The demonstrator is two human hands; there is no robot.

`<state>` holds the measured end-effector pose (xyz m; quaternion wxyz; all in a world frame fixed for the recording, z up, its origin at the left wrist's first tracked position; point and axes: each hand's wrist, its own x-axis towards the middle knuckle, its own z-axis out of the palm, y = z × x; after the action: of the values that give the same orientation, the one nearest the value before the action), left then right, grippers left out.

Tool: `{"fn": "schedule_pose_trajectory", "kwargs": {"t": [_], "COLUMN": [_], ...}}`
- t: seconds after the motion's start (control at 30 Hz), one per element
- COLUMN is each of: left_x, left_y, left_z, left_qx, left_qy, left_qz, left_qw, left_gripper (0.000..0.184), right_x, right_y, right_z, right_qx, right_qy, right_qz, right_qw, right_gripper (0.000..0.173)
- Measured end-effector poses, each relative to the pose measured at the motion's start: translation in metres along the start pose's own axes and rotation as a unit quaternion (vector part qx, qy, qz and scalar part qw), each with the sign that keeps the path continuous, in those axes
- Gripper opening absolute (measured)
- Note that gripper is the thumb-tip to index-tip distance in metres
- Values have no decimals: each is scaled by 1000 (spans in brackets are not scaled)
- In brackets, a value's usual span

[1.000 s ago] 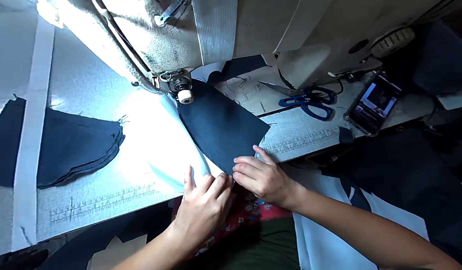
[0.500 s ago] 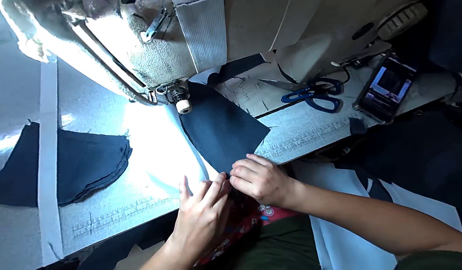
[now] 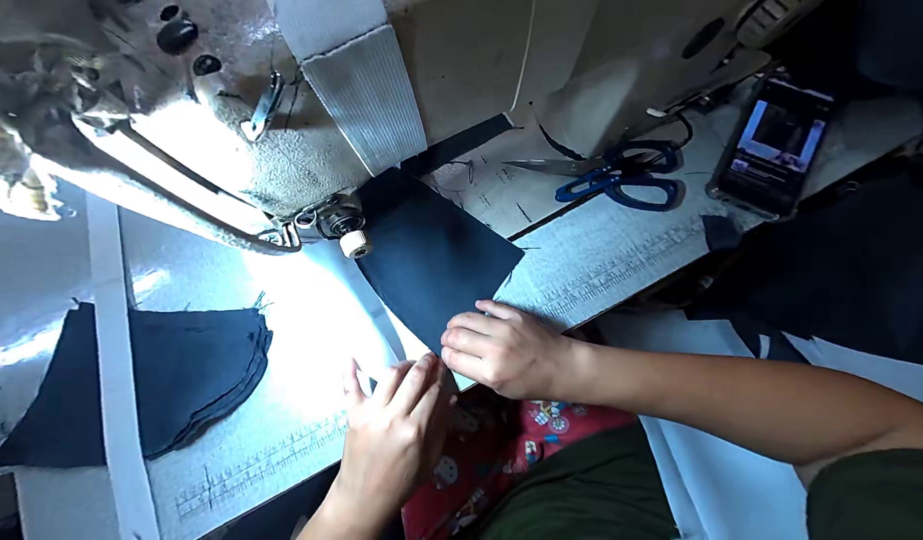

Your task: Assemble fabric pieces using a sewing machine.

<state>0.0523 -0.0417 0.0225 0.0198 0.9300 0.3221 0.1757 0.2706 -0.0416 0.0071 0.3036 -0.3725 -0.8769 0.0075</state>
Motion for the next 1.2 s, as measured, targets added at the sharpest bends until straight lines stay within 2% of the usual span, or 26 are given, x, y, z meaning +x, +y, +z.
{"fn": "schedule_pose_trajectory", "kwargs": {"t": [0.27, 0.6, 1.03, 1.2], "left_x": [9, 29, 52, 60], "left_y": [-25, -65, -113, -125], "left_z": [-4, -10, -11, -11], "left_qx": [-12, -18, -35, -34], "left_qy": [-4, -25, -38, -40], "left_qz": [-5, 36, 59, 55], "left_qw": [1000, 999, 997, 997], "left_gripper": [37, 38, 39, 41], "right_x": [21, 43, 76, 85], "right_y": [12, 30, 43, 53], "right_z": [9, 22, 22, 29], "right_qx": [20, 22, 16, 8], "right_qy": [-5, 6, -56, -40], "right_qz": [-14, -22, 23, 20], "right_qw": [1000, 999, 998, 999], "right_gripper": [20, 18, 15, 20]}}
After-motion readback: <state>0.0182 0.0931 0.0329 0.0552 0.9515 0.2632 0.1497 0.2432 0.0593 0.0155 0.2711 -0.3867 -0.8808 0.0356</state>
